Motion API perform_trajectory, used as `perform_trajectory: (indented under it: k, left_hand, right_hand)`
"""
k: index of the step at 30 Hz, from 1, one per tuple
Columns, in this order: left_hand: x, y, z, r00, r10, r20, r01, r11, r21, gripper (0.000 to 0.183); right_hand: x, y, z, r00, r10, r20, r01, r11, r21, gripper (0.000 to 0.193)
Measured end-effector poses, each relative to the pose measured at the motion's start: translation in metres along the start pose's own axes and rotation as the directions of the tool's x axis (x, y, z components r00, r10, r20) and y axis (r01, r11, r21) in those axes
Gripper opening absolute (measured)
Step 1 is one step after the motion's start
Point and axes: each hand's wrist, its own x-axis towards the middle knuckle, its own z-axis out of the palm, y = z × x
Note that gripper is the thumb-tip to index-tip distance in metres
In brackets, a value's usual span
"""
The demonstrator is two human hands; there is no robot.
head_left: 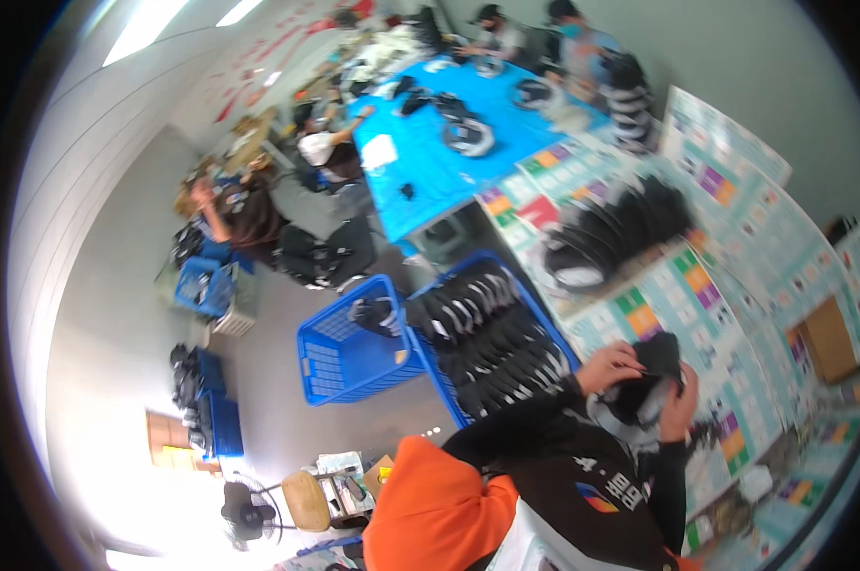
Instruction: The person sorts shoe components by picking them up from a blue crate, checking each piece, and placing it onto a designated area on a grid-patterned surface. They handle multiple black shoe parts one at a time, occasionally turning them over.
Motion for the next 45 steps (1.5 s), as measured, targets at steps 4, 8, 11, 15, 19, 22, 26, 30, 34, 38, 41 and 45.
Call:
perform_trajectory:
  k: [4, 8, 11, 15, 19, 22, 26, 30, 34, 38, 41, 45]
  left_hand:
    - [0.01, 0.003, -0.014, 0.983, -0.101, -0.155, 0.094, 0.994, -0.05, 0.013]
    - [0.023, 0.018, -0.03, 0.954, -0.216, -0.208, 0.194, 0.974, -0.12, 0.012]
    - [0.028, 0.009, -0.034, 0.967, -0.152, -0.206, 0.116, 0.977, -0.18, 0.015]
    - [0.027, 0.001, -0.037, 0.977, -0.197, -0.083, 0.179, 0.966, -0.189, 0.012]
    - [0.043, -0.004, -0.059, 0.93, -0.333, 0.156, 0.36, 0.908, -0.212, 0.012]
    - [0.057, -0.014, -0.069, 0.797, -0.483, 0.364, 0.604, 0.662, -0.443, 0.012]
    - [0.062, -0.025, -0.069, 0.728, -0.601, 0.33, 0.684, 0.607, -0.404, 0.017]
    - [0.078, -0.016, -0.06, 0.768, -0.575, 0.281, 0.623, 0.772, -0.124, 0.026]
    - [0.077, 0.015, -0.048, 0.904, -0.32, 0.283, 0.369, 0.919, -0.139, 0.038]
    - [0.036, 0.039, -0.116, 0.978, -0.138, 0.157, 0.12, 0.986, 0.119, 0.083]
    - [0.007, 0.03, -0.12, 0.947, -0.219, 0.234, 0.215, 0.976, 0.04, 0.093]
    - [0.002, 0.062, -0.106, 0.843, -0.458, 0.281, 0.531, 0.793, -0.299, 0.079]
  right_hand:
    - [0.008, -0.032, 0.014, 1.0, -0.028, -0.005, 0.028, 0.998, -0.057, 0.038]
    - [0.014, -0.044, 0.025, 0.997, -0.073, -0.035, 0.076, 0.992, 0.099, 0.032]
    - [0.011, -0.02, 0.026, 0.997, 0.065, 0.051, -0.074, 0.977, 0.198, 0.026]
    - [0.011, -0.005, 0.036, 0.991, 0.126, -0.043, -0.115, 0.975, 0.189, 0.012]
    - [0.024, 0.036, 0.021, 0.957, 0.265, 0.116, -0.283, 0.942, 0.18, 0.008]
    - [0.036, 0.049, 0.016, 0.889, 0.293, 0.353, -0.439, 0.767, 0.468, 0.007]
    - [0.055, 0.001, 0.021, 0.826, 0.247, 0.506, -0.508, 0.714, 0.482, 0.023]
    - [0.057, -0.101, 0.032, 0.94, 0.008, 0.34, -0.011, 1.0, 0.008, 0.053]
    - [0.059, -0.071, 0.024, 0.983, -0.015, 0.181, 0.067, 0.955, -0.288, 0.059]
    - [0.052, 0.003, -0.003, 0.973, 0.157, -0.171, -0.164, 0.986, -0.026, 0.045]
    - [0.041, 0.053, -0.013, 0.917, 0.269, -0.293, -0.257, 0.963, 0.082, 0.034]
    - [0.036, 0.037, 0.002, 0.889, 0.364, -0.279, -0.361, 0.93, 0.064, 0.036]
